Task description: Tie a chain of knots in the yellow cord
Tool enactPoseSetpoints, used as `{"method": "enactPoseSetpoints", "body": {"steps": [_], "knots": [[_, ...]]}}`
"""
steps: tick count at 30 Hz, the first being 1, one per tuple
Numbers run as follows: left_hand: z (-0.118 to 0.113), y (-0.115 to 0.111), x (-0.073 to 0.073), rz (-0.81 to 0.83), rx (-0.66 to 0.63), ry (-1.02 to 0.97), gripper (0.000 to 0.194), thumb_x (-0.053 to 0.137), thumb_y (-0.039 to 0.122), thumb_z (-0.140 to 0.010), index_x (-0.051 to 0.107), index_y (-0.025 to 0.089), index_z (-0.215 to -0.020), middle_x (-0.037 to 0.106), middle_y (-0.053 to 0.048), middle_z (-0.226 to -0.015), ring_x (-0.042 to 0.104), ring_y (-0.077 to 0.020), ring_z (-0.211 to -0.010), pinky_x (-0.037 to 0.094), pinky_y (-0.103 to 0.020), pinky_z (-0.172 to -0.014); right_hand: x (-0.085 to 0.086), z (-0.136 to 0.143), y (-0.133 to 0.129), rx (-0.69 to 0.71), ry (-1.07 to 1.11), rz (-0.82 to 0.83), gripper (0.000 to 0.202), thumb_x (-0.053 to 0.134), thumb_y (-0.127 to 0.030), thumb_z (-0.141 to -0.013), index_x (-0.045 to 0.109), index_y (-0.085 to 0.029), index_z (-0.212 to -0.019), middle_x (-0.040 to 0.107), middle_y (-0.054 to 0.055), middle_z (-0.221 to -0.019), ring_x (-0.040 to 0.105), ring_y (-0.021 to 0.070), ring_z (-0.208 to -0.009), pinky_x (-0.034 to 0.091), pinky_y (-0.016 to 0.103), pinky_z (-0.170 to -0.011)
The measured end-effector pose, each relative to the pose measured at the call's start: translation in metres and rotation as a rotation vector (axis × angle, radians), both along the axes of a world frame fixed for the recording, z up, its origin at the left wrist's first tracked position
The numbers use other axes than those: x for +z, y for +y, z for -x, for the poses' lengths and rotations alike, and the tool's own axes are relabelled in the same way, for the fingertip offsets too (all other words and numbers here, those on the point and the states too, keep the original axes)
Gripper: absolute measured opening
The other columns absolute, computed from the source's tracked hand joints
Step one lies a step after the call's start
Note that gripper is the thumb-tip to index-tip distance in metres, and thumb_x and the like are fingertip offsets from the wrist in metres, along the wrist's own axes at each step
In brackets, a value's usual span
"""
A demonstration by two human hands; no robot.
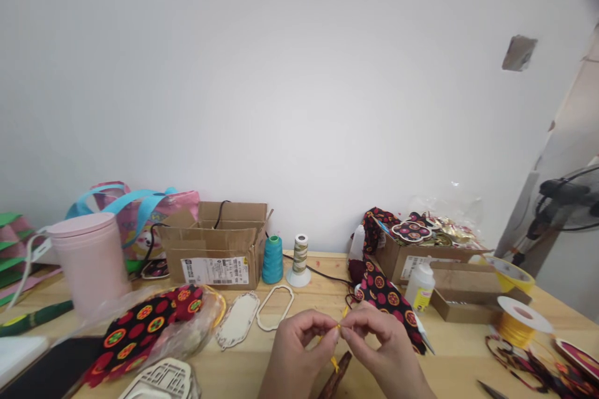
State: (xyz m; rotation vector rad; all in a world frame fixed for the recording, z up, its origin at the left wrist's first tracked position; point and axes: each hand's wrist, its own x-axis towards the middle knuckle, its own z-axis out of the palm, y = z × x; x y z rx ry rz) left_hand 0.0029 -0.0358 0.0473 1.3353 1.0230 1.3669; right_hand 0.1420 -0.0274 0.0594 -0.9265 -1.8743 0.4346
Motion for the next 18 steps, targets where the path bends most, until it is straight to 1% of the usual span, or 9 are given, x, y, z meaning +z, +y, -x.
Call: {"method": "enactPoseSetpoints", "body": {"steps": [5, 10, 14, 18], "knots": [[0.0007, -0.0011, 0.0018, 0.016, 0.004, 0.042, 0.007, 0.060, 0.017, -0.062, 0.065, 0.013, -0.061, 0.063, -0.004, -0.059, 0.055, -0.0158, -0.059, 0.043, -0.023, -0.057, 0.0008, -0.0027, 0.0000, -0.013, -0.086, -0.090, 0.013, 0.051, -0.017, -0.071, 0.060, -0.017, -0.061, 0.050, -0.001, -0.049, 0.048, 0.0125, -0.051, 0.038, 0.023, -0.050], [0.0002, -0.0018, 0.0056, 0.034, 0.017, 0.053, 0.006, 0.059, 0.014, -0.061, 0.063, 0.013, -0.058, 0.060, -0.002, -0.056, 0.053, -0.0144, -0.057, 0.042, -0.022, -0.055, 0.0046, -0.0024, -0.0013, 0.010, -0.149, -0.212, 0.014, 0.049, -0.012, -0.069, 0.054, -0.018, -0.057, 0.055, -0.001, -0.051, 0.045, 0.0112, -0.049, 0.036, 0.023, -0.050], [-0.0008, -0.0021, 0.0069, 0.017, 0.013, 0.093, 0.006, 0.057, 0.014, -0.062, 0.061, 0.013, -0.059, 0.058, -0.002, -0.057, 0.053, -0.0142, -0.058, 0.042, -0.022, -0.056, 0.0037, -0.0019, -0.0017, -0.008, -0.141, -0.175, 0.014, 0.048, -0.013, -0.071, 0.054, -0.018, -0.059, 0.052, -0.001, -0.051, 0.045, 0.0116, -0.050, 0.036, 0.023, -0.049], [-0.0019, -0.0035, 0.0075, -0.064, 0.054, 0.218, 0.009, 0.053, 0.011, -0.062, 0.061, 0.013, -0.057, 0.057, -0.002, -0.056, 0.052, -0.0140, -0.057, 0.042, -0.023, -0.055, 0.0002, -0.0021, -0.0001, -0.024, -0.137, -0.145, 0.011, 0.050, -0.014, -0.070, 0.055, -0.018, -0.061, 0.050, -0.001, -0.052, 0.045, 0.0115, -0.051, 0.037, 0.023, -0.050]]}}
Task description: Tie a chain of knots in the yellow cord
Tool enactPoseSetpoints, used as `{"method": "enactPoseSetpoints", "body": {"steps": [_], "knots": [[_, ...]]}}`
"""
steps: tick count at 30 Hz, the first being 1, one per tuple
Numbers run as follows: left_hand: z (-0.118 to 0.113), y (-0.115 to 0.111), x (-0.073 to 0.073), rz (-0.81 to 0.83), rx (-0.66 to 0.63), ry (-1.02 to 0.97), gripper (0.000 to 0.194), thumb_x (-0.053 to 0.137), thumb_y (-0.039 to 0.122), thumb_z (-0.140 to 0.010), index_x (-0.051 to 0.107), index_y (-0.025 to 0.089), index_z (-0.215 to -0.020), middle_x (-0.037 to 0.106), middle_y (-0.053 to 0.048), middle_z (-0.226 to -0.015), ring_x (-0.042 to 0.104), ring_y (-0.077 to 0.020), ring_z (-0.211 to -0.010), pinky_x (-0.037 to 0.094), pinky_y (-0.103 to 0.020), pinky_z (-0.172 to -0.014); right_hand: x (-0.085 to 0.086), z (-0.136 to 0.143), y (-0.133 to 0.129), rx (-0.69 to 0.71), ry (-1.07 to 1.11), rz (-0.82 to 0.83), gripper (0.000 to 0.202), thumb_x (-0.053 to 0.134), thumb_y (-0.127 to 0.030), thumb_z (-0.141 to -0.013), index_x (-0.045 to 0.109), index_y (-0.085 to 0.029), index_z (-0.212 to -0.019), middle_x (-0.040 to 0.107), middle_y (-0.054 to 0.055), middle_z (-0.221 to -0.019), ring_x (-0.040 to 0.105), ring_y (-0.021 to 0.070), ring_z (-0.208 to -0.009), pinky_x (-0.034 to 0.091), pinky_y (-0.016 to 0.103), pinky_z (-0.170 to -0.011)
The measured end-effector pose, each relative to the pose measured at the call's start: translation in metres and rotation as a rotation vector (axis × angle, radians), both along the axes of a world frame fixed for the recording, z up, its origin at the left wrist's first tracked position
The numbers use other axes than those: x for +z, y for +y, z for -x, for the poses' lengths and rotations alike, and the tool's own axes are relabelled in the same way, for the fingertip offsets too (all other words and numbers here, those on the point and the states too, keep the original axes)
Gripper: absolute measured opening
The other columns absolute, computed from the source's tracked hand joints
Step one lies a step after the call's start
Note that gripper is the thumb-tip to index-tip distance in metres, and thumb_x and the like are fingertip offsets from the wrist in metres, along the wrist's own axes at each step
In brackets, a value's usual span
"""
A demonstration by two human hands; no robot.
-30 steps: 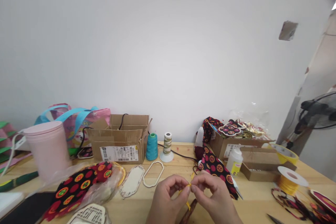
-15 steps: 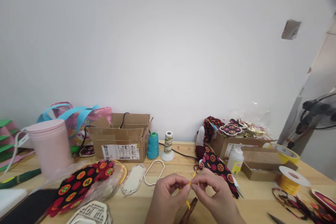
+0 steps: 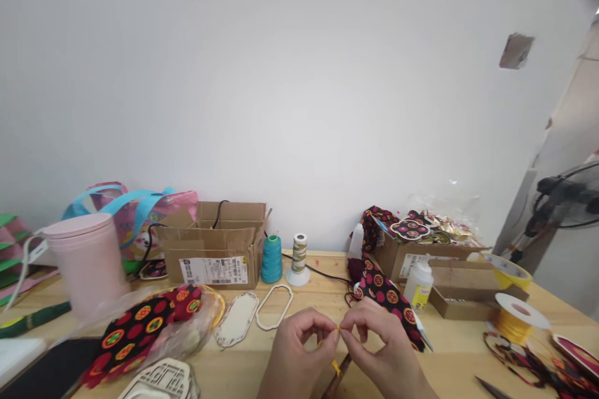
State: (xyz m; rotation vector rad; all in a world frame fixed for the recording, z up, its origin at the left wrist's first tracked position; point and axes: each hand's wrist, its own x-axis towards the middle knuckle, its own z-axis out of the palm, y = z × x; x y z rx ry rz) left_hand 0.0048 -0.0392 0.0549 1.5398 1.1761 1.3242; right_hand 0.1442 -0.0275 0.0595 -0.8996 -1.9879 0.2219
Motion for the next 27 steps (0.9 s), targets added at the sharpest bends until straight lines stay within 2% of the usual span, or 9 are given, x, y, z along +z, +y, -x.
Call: {"method": "enactPoseSetpoints", "body": {"steps": [5, 12, 16, 19, 24, 27], "knots": [[0.0000, -0.0009, -0.0019, -0.063, 0.014, 0.073, 0.011, 0.052, 0.010, -0.062, 0.061, 0.014, -0.057, 0.056, -0.001, -0.054, 0.051, -0.0128, -0.055, 0.041, -0.022, -0.054, -0.0008, -0.0016, 0.0013, 0.008, -0.036, -0.046, 0.012, 0.050, -0.010, -0.068, 0.052, -0.017, -0.058, 0.050, -0.001, -0.051, 0.045, 0.0109, -0.050, 0.035, 0.022, -0.049], [-0.0010, -0.0012, -0.0025, 0.058, -0.040, -0.093, 0.007, 0.054, 0.013, -0.063, 0.060, 0.013, -0.060, 0.058, -0.001, -0.056, 0.052, -0.0123, -0.056, 0.042, -0.021, -0.055, 0.0026, -0.0017, 0.0001, 0.068, -0.021, -0.264, 0.015, 0.050, -0.005, -0.067, 0.049, -0.018, -0.061, 0.055, -0.001, -0.054, 0.046, 0.0104, -0.052, 0.035, 0.021, -0.050], [-0.0008, -0.0010, -0.0035, 0.083, -0.029, -0.123, 0.006, 0.054, 0.013, -0.063, 0.060, 0.013, -0.061, 0.058, -0.001, -0.057, 0.053, -0.0120, -0.056, 0.043, -0.020, -0.054, 0.0021, 0.0002, 0.0002, 0.080, -0.027, -0.300, 0.015, 0.050, -0.003, -0.068, 0.050, -0.018, -0.064, 0.056, 0.000, -0.056, 0.046, 0.0108, -0.053, 0.035, 0.022, -0.050], [-0.0003, -0.0011, -0.0034, 0.060, -0.025, -0.112, 0.006, 0.054, 0.014, -0.064, 0.060, 0.013, -0.062, 0.060, -0.002, -0.059, 0.055, -0.0132, -0.060, 0.044, -0.021, -0.057, 0.0023, 0.0004, -0.0016, 0.085, -0.003, -0.246, 0.014, 0.050, -0.005, -0.069, 0.051, -0.017, -0.065, 0.056, 0.000, -0.056, 0.046, 0.0109, -0.053, 0.036, 0.022, -0.051], [0.0009, -0.0003, -0.0029, -0.087, 0.012, 0.011, 0.009, 0.053, 0.013, -0.066, 0.061, 0.015, -0.061, 0.061, -0.002, -0.062, 0.057, -0.0141, -0.062, 0.045, -0.022, -0.061, 0.0032, -0.0012, -0.0045, 0.046, 0.045, -0.018, 0.015, 0.048, -0.014, -0.074, 0.054, -0.017, -0.061, 0.050, -0.001, -0.052, 0.046, 0.0115, -0.052, 0.036, 0.023, -0.052], [0.0009, -0.0002, -0.0039, -0.146, 0.046, 0.064, 0.010, 0.054, 0.012, -0.066, 0.061, 0.016, -0.061, 0.062, -0.001, -0.061, 0.058, -0.0142, -0.063, 0.046, -0.023, -0.064, 0.0029, -0.0015, -0.0034, 0.022, 0.052, 0.066, 0.018, 0.049, -0.018, -0.074, 0.055, -0.016, -0.058, 0.047, -0.002, -0.049, 0.046, 0.0118, -0.051, 0.037, 0.023, -0.053]]}}
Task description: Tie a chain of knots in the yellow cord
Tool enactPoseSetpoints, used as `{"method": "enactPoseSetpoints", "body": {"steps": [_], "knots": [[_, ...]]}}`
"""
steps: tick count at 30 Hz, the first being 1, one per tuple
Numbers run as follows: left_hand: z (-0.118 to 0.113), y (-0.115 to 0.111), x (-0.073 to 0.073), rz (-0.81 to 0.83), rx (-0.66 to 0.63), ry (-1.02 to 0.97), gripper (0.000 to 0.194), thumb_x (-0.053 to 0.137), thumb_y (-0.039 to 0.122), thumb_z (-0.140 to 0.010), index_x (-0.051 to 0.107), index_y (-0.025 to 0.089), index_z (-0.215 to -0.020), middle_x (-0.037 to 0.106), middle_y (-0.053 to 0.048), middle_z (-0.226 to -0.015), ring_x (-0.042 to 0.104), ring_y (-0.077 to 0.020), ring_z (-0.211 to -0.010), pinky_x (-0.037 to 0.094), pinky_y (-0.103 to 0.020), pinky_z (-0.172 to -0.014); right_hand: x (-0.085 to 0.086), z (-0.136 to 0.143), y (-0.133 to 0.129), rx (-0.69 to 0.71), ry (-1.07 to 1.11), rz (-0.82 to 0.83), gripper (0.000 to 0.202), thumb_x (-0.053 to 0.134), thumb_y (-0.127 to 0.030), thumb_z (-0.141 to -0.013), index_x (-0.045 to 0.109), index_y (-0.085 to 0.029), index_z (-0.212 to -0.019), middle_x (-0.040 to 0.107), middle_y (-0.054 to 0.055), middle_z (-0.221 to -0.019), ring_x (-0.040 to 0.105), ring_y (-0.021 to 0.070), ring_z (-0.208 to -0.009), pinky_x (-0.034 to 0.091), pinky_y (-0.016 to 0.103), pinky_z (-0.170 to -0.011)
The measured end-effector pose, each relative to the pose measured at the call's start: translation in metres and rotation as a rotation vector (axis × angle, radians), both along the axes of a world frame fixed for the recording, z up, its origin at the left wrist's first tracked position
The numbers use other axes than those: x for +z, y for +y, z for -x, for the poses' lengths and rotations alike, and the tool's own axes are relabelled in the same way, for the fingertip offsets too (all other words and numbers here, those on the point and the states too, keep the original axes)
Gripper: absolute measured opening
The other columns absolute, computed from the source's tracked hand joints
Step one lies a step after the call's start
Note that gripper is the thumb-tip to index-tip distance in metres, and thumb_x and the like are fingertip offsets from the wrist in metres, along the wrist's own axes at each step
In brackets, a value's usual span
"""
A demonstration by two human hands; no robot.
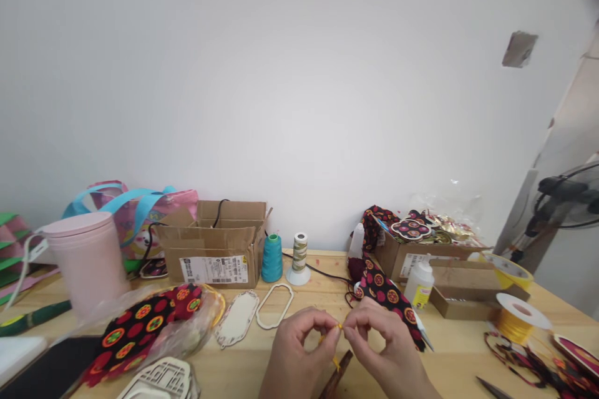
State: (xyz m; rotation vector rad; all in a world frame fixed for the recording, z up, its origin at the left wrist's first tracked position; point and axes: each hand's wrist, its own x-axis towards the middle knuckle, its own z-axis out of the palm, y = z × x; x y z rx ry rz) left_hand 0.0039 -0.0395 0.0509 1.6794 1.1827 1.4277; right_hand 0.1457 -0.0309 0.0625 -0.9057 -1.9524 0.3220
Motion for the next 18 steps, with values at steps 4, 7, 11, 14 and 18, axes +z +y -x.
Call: {"method": "enactPoseSetpoints", "body": {"steps": [4, 7, 11, 14, 18], "knots": [[-0.0003, -0.0010, -0.0008, -0.051, 0.014, 0.070, 0.011, 0.053, 0.013, -0.067, 0.062, 0.017, -0.061, 0.063, 0.000, -0.061, 0.059, -0.0139, -0.063, 0.046, -0.026, -0.071, 0.0003, 0.0004, 0.0012, -0.019, -0.007, 0.077, 0.017, 0.049, -0.020, -0.072, 0.056, -0.016, -0.057, 0.045, -0.002, -0.048, 0.045, 0.0117, -0.049, 0.036, 0.022, -0.050], [-0.0002, -0.0014, 0.0004, -0.094, 0.030, 0.125, 0.012, 0.053, 0.013, -0.067, 0.062, 0.018, -0.060, 0.064, 0.000, -0.060, 0.059, -0.0141, -0.064, 0.046, -0.028, -0.076, 0.0005, 0.0004, 0.0007, -0.025, 0.004, 0.124, 0.017, 0.049, -0.020, -0.072, 0.056, -0.016, -0.057, 0.047, -0.002, -0.050, 0.045, 0.0115, -0.049, 0.035, 0.021, -0.048], [0.0006, -0.0016, 0.0036, -0.126, 0.049, 0.179, 0.013, 0.053, 0.013, -0.066, 0.062, 0.019, -0.059, 0.065, 0.000, -0.060, 0.061, -0.0159, -0.069, 0.046, -0.029, -0.077, -0.0015, -0.0005, 0.0008, -0.030, 0.025, 0.147, 0.016, 0.049, -0.020, -0.071, 0.056, -0.015, -0.058, 0.047, -0.002, -0.051, 0.045, 0.0109, -0.048, 0.035, 0.020, -0.047], [0.0014, -0.0023, 0.0056, -0.117, 0.030, 0.200, 0.013, 0.053, 0.014, -0.066, 0.063, 0.019, -0.060, 0.066, 0.000, -0.060, 0.061, -0.0159, -0.070, 0.045, -0.029, -0.079, -0.0036, -0.0020, 0.0026, -0.030, 0.014, 0.136, 0.013, 0.051, -0.019, -0.071, 0.057, -0.016, -0.060, 0.047, -0.002, -0.051, 0.044, 0.0104, -0.048, 0.035, 0.020, -0.046], [0.0016, -0.0040, 0.0073, -0.098, 0.040, 0.184, 0.013, 0.053, 0.014, -0.065, 0.064, 0.019, -0.060, 0.067, 0.000, -0.060, 0.062, -0.0164, -0.069, 0.045, -0.028, -0.078, -0.0026, -0.0050, 0.0053, -0.001, -0.048, 0.041, 0.012, 0.052, -0.020, -0.073, 0.059, -0.018, -0.063, 0.047, -0.003, -0.049, 0.045, 0.0105, -0.049, 0.035, 0.021, -0.049]]}}
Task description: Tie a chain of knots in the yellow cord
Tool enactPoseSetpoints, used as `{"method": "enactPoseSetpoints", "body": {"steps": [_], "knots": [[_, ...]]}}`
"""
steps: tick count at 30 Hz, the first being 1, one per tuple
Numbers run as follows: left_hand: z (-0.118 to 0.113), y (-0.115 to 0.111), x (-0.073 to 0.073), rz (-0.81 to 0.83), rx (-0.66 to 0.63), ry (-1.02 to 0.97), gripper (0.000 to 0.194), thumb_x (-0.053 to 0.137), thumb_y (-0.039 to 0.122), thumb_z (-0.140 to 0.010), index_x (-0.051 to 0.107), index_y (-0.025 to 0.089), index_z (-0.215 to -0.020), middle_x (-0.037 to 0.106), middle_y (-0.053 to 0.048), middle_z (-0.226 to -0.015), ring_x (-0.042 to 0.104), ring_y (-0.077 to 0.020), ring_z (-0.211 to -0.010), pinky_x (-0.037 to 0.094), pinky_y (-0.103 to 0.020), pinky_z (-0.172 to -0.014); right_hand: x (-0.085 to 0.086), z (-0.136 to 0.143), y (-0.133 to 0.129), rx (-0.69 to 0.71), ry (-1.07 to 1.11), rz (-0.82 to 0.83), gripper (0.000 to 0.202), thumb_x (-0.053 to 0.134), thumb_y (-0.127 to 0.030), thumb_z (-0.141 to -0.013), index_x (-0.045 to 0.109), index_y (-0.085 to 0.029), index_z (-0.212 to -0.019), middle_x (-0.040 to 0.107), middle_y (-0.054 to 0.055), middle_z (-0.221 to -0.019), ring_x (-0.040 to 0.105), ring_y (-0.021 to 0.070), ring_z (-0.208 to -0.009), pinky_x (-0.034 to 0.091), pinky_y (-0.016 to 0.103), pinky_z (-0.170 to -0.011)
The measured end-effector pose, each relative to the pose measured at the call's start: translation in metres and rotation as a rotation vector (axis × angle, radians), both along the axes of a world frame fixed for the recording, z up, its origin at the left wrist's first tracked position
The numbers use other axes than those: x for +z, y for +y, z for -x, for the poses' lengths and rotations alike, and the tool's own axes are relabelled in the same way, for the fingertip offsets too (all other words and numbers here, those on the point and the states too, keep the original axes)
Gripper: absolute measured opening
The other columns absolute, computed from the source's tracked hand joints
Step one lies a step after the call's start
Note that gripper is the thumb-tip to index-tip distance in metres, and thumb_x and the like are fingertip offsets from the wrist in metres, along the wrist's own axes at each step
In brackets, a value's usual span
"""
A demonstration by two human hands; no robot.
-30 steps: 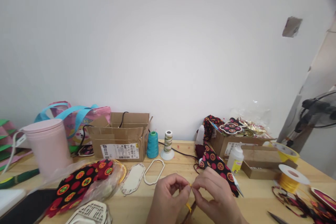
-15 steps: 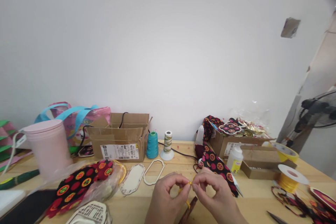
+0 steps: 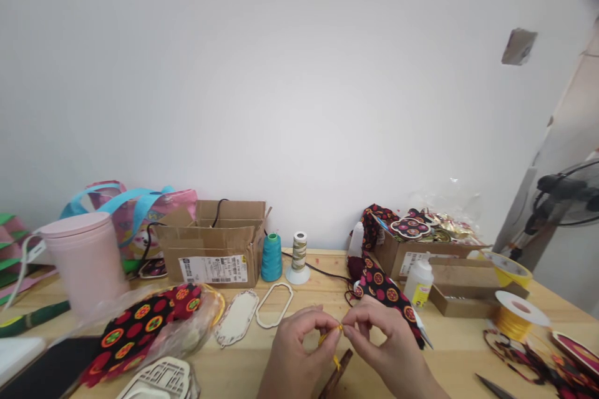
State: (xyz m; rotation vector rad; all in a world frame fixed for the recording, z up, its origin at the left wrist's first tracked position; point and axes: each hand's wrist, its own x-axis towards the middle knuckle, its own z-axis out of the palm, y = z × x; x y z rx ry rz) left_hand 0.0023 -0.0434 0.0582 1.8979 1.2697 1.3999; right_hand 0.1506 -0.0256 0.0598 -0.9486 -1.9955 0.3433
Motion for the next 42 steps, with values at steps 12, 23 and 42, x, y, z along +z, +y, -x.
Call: {"method": "enactPoseSetpoints", "body": {"steps": [12, 23, 42], "knots": [[0.000, 0.000, -0.001, 0.040, -0.064, 0.015, 0.015, 0.054, 0.011, -0.065, 0.065, 0.020, -0.059, 0.061, 0.003, -0.052, 0.057, -0.0120, -0.054, 0.041, -0.031, -0.086, 0.006, -0.010, 0.002, 0.191, -0.197, -0.160, 0.013, 0.042, -0.014, -0.081, 0.051, -0.020, -0.074, 0.056, 0.002, -0.067, 0.048, 0.0133, -0.064, 0.036, 0.024, -0.057], [-0.002, 0.001, 0.000, 0.107, -0.050, -0.073, 0.011, 0.055, 0.012, -0.064, 0.064, 0.018, -0.060, 0.063, 0.001, -0.058, 0.058, -0.0141, -0.063, 0.043, -0.027, -0.078, -0.003, -0.005, -0.006, 0.126, -0.050, 0.034, 0.011, 0.035, -0.018, -0.083, 0.042, -0.019, -0.075, 0.047, 0.000, -0.069, 0.044, 0.0127, -0.064, 0.036, 0.023, -0.056], [0.002, -0.001, 0.003, 0.091, -0.071, -0.109, 0.013, 0.053, 0.012, -0.065, 0.063, 0.019, -0.060, 0.061, 0.001, -0.058, 0.058, -0.0151, -0.064, 0.045, -0.026, -0.074, 0.000, -0.001, -0.003, 0.121, 0.039, 0.085, 0.013, 0.046, -0.022, -0.079, 0.050, -0.018, -0.067, 0.047, -0.002, -0.061, 0.045, 0.0113, -0.057, 0.035, 0.020, -0.052]]}}
